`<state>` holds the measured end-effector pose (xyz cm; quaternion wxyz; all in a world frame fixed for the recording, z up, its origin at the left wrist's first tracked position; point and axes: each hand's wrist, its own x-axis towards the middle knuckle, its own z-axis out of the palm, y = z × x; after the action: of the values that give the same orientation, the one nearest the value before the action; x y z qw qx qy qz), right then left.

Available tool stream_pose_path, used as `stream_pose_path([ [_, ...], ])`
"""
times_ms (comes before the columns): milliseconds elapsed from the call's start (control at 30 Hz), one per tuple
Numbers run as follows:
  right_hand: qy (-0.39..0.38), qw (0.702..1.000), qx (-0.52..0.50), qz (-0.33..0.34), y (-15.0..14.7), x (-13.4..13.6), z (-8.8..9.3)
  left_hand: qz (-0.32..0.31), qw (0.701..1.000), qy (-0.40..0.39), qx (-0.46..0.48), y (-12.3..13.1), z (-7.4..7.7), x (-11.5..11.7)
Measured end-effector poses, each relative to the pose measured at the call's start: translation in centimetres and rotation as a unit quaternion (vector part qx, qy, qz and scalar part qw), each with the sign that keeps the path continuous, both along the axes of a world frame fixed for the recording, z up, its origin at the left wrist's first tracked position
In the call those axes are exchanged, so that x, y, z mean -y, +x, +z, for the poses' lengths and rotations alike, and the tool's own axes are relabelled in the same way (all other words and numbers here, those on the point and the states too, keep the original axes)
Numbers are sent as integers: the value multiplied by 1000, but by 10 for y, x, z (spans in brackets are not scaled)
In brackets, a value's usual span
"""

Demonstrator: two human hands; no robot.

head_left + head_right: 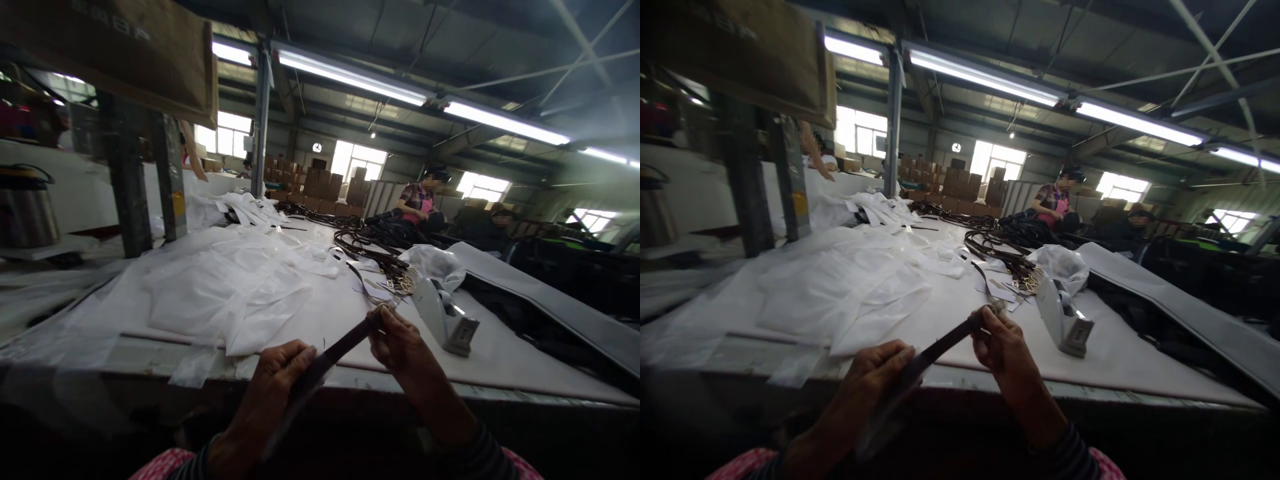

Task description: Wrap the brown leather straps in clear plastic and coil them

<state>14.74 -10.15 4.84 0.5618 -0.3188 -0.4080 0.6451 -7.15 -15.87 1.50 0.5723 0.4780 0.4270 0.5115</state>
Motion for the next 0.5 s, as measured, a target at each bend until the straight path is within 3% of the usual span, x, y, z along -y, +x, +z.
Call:
stream_pose_path([
  [100,71,992,94,39,-2,-6,33,-39,999,8,9,2,12,-6],
  [200,149,966,169,127,-9,-8,50,-47,998,48,5,6,28,-11],
  [333,189,941,206,192,-18,-11,49,-52,996,66,32,13,43,-19],
  [500,163,965,146,147,-20,-16,41,-62,993,64,75,21,42,-27],
])
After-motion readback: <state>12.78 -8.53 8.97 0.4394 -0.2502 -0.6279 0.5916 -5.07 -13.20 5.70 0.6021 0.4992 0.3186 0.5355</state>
